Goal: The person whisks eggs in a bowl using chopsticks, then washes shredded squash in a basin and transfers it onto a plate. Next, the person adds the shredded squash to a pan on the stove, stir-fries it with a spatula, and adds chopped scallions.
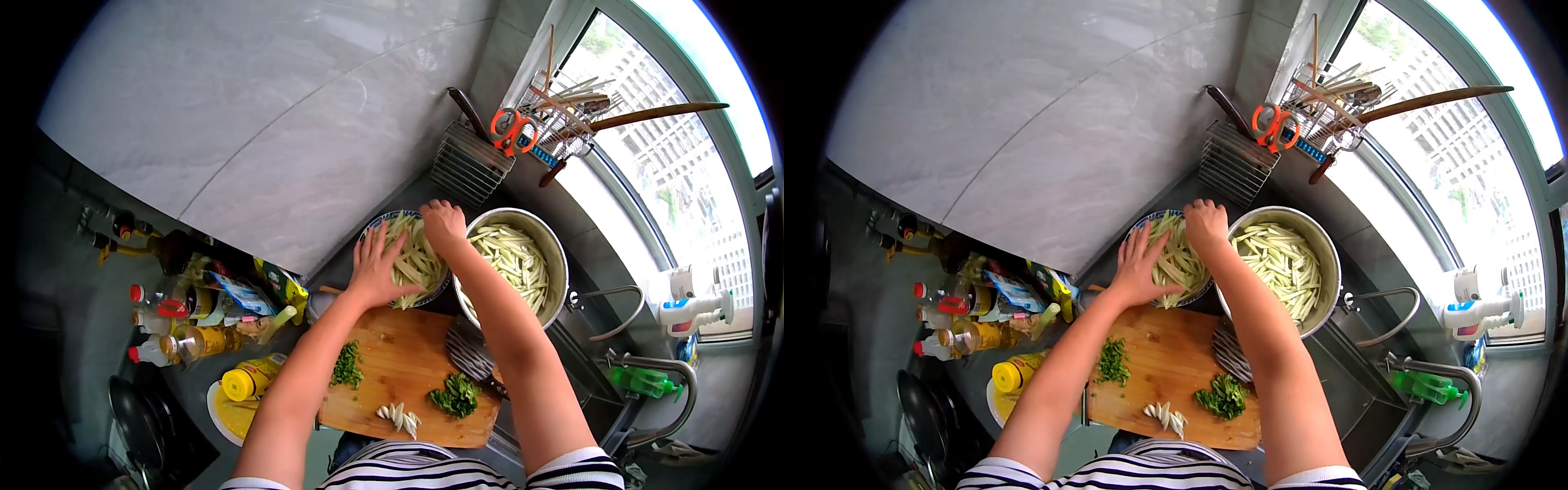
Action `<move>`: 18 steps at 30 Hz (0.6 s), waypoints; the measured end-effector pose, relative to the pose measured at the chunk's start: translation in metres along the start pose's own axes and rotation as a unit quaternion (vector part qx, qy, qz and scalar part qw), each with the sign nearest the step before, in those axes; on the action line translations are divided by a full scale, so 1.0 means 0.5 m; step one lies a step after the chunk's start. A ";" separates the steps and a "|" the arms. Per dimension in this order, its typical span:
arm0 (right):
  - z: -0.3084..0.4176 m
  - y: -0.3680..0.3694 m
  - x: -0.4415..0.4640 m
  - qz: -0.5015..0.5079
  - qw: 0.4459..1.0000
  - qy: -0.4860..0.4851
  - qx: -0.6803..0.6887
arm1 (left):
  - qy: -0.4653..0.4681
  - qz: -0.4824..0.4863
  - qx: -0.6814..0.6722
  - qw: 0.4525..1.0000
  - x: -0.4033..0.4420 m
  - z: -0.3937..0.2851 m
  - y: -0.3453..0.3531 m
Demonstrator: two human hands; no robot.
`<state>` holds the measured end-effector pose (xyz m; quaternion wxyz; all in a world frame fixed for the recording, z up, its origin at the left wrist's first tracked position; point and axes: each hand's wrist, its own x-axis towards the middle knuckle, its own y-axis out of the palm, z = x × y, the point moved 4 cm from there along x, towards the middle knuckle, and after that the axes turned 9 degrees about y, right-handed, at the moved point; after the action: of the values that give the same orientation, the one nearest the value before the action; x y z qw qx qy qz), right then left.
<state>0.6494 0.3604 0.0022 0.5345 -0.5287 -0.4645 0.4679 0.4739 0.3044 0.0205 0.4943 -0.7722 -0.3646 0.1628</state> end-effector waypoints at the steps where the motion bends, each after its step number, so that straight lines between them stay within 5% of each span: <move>1: 0.001 -0.005 -0.008 -0.046 0.999 -0.002 -0.027 | 0.001 0.026 0.009 1.000 -0.006 0.002 0.007; 3: 0.001 -0.011 -0.019 -0.028 0.998 0.007 -0.056 | 0.006 0.077 0.025 0.997 -0.014 0.010 0.028; 7: 0.008 -0.043 -0.066 0.034 0.991 0.024 -0.128 | -0.007 0.033 0.022 0.999 0.005 0.033 0.070; 12: 0.004 -0.129 -0.204 -0.077 0.993 -0.016 0.083 | -0.030 0.029 -0.001 0.999 0.012 -0.023 0.021; 16: -0.121 -0.126 -0.290 -0.208 0.945 0.086 0.235 | 0.147 -0.110 -0.148 0.972 0.069 -0.112 0.001; 18: -0.209 -0.085 -0.284 -0.200 0.952 0.144 0.184 | 0.232 -0.099 -0.134 0.958 0.109 -0.202 0.019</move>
<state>0.7347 0.2058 0.0433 0.7664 -0.3796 -0.3844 0.3475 0.5765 0.2766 0.0644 0.4707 -0.8080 -0.3332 -0.1209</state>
